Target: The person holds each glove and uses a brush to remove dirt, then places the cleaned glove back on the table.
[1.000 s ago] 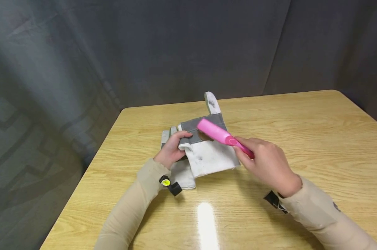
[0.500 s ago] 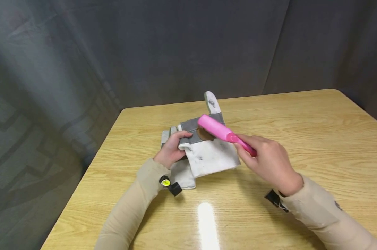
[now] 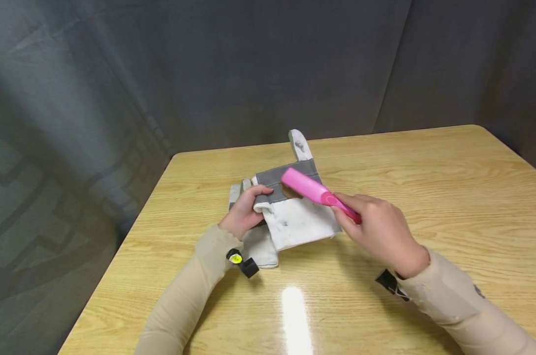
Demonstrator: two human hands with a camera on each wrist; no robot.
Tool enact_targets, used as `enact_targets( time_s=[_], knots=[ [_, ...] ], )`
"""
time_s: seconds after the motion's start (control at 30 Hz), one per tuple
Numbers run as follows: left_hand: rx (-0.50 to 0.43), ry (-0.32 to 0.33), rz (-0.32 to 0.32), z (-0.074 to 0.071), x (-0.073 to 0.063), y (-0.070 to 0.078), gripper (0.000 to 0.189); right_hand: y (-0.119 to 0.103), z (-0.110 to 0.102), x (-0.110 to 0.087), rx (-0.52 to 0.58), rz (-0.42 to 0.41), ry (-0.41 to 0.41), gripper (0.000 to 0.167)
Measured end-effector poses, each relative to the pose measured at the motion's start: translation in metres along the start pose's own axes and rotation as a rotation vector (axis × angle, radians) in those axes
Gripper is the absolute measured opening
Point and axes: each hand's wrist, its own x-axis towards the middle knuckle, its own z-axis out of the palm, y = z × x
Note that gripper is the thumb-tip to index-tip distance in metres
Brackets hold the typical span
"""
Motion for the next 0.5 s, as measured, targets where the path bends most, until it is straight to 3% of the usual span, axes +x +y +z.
enact_targets(
  time_s=[0.3, 0.5],
  knots=[
    [-0.009, 0.011, -0.009, 0.0010, 0.0000, 0.0008, 0.012, 0.0001, -0.0076, 0.0020, -0.030, 0.003, -0.021, 0.025],
    [-0.002, 0.003, -0.015, 0.0035, 0.0000, -0.0040, 0.015, -0.0029, -0.0053, 0.0023, 0.014, 0.005, 0.031, 0.026]
  ],
)
